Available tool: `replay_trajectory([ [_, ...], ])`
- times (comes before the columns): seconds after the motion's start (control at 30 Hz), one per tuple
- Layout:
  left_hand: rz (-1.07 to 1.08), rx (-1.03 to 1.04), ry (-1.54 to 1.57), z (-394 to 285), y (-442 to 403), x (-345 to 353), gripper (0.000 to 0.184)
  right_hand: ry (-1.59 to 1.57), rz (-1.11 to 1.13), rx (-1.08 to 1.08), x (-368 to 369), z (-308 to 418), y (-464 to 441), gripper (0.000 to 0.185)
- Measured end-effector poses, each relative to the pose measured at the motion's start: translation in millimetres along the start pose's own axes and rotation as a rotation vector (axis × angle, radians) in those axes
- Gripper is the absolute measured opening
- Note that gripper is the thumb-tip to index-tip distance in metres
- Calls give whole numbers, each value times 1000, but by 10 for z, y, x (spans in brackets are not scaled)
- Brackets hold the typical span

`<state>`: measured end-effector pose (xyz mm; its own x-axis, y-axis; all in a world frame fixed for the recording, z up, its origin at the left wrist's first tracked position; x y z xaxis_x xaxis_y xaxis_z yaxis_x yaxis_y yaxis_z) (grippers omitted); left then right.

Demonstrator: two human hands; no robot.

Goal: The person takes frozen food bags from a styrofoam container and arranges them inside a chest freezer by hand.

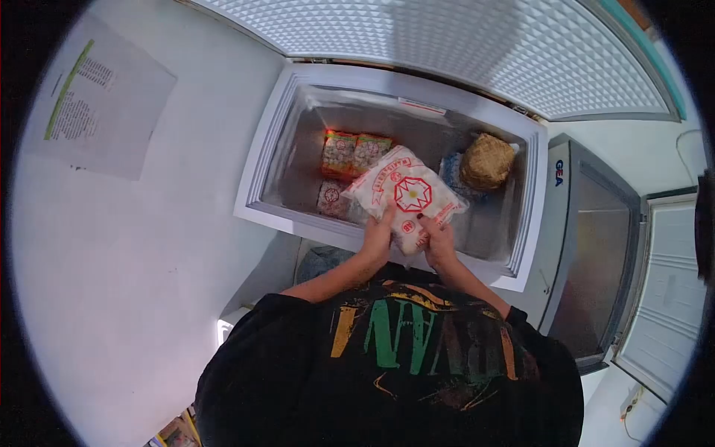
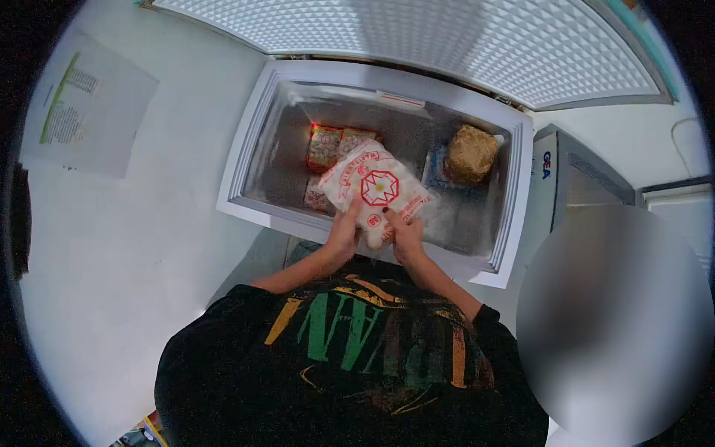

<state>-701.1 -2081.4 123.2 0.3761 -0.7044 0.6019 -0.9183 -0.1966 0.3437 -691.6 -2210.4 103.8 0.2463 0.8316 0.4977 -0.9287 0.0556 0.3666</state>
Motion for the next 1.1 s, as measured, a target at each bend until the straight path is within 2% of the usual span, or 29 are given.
replay_trajectory([
  [0.07,-16,-77,-86,104,-150,-120,44,54,-28,24,29,42,-30,21],
  [0.13,-14,-164,-176,182,-257,-276,41,45,-44,-116,53,160,-42,22],
  [0.17,74,-243,-518,242,-337,-402,37,55,-61,-128,-40,142,-123,22],
  [0.2,154,-309,-863,291,-445,-597,34,209,-44,-96,-134,75,-267,23],
  [0.23,159,-313,-860,269,-544,-737,34,358,-26,-62,-189,31,-369,24],
  [0.27,257,-214,-1001,219,-624,-823,34,267,-29,-228,-152,46,-439,28],
  [0.3,353,-121,-1136,214,-675,-901,33,272,-37,-220,-229,45,-510,28],
  [0.37,315,301,-1121,-117,-696,-889,34,694,-102,-334,-281,187,-530,35],
  [0.4,308,295,-1127,-162,-720,-858,34,692,-98,-325,-271,300,-486,35],
  [0.47,129,349,-1002,-227,-817,-881,40,784,7,-323,-97,524,-332,37],
  [0.5,104,343,-1003,-151,-872,-809,40,789,26,-309,-134,593,-419,37],
  [0.57,-96,419,-969,-201,-900,-588,47,787,119,-182,-141,674,-456,37],
  [0.6,-107,417,-967,-172,-868,-555,47,792,128,-177,-178,674,-461,37],
  [0.67,126,-415,-259,110,-574,-299,50,500,182,-38,-143,633,-385,35],
  [0.8,256,-471,24,371,-657,-179,53,496,226,63,-135,693,-639,34],
  [0.87,194,-461,-18,465,-654,-215,52,567,208,211,-146,640,-736,29],
  [0.93,87,-489,-11,645,-718,-244,46,606,232,268,-144,575,-901,29],
  [1.0,73,-517,-8,693,-885,-342,44,644,221,320,-66,532,-1011,29],
  [1.1,1,-510,-39,594,-1051,-453,42,800,223,397,-71,237,-1404,38],
])
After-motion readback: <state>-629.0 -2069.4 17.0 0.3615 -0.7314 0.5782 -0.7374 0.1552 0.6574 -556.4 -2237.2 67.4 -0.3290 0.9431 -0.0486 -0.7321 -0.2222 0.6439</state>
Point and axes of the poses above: each hand's wrist, its own y-axis away from the middle knuckle, its own x-axis out of the palm, z = x × y, the point moved 6 cm from there along -y, towards the middle knuckle, and after that the axes turned 9 degrees about -z, right-handed, at the moved point
